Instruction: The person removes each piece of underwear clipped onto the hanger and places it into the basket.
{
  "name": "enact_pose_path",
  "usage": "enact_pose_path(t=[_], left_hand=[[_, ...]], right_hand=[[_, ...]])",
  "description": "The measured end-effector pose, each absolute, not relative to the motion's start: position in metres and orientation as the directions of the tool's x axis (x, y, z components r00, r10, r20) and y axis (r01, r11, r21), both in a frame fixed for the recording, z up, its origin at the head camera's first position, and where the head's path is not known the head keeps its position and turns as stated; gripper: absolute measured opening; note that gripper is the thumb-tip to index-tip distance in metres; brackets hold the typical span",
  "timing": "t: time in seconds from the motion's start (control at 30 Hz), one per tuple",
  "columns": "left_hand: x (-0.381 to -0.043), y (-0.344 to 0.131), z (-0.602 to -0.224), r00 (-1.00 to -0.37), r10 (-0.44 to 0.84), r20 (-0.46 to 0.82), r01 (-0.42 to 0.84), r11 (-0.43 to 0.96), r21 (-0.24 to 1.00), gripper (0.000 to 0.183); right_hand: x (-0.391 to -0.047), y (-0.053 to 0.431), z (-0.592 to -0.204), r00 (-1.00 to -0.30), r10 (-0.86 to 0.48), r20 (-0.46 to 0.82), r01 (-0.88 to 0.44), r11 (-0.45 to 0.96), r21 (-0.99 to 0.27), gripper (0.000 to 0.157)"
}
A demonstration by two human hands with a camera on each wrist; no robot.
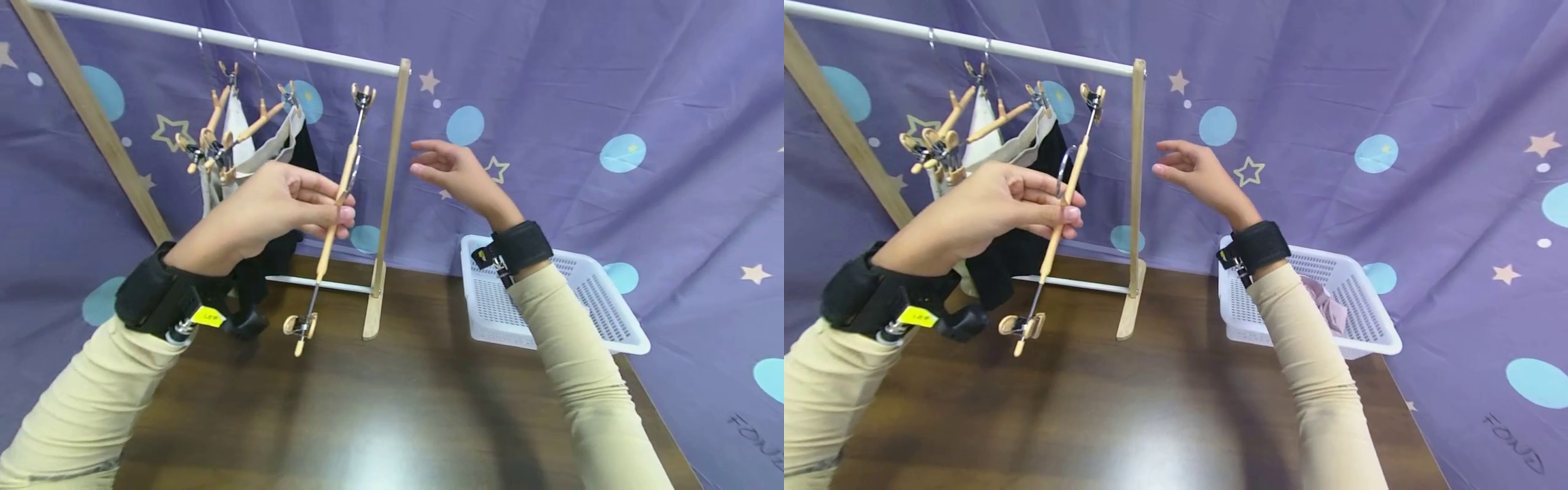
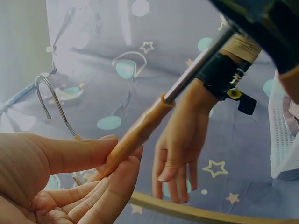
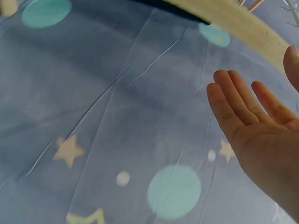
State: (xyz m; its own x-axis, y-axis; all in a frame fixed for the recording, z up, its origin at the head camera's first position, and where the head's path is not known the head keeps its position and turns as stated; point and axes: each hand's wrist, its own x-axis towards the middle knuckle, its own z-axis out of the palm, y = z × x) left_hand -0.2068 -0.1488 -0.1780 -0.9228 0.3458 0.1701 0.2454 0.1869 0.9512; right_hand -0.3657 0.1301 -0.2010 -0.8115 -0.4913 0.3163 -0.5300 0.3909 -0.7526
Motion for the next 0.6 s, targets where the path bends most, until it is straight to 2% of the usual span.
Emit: enact_pose_path(t=[0.17,0.27,0.5,0.6], left_hand=[[-0.213,-0.154,-0.177,-0.927,0.343,0.150,0.232,0.212,0.949,0.032],[-0.220,-0.154,-0.174,-0.932,0.335,0.137,0.226,0.241,0.944,0.032],[-0.237,-0.152,-0.163,-0.940,0.321,0.116,0.215,0.292,0.932,0.032],[-0.245,-0.149,-0.156,-0.943,0.314,0.109,0.201,0.276,0.940,0.031]], right_hand=[[-0.369,0.105,-0.197,-0.803,-0.493,0.334,-0.518,0.302,-0.800,0.056],[-0.370,0.095,-0.201,-0.799,-0.489,0.349,-0.514,0.256,-0.819,0.053],[-0.370,0.077,-0.211,-0.794,-0.455,0.405,-0.539,0.217,-0.814,0.022],[-0.370,0.072,-0.211,-0.794,-0.437,0.422,-0.550,0.223,-0.805,0.015]])
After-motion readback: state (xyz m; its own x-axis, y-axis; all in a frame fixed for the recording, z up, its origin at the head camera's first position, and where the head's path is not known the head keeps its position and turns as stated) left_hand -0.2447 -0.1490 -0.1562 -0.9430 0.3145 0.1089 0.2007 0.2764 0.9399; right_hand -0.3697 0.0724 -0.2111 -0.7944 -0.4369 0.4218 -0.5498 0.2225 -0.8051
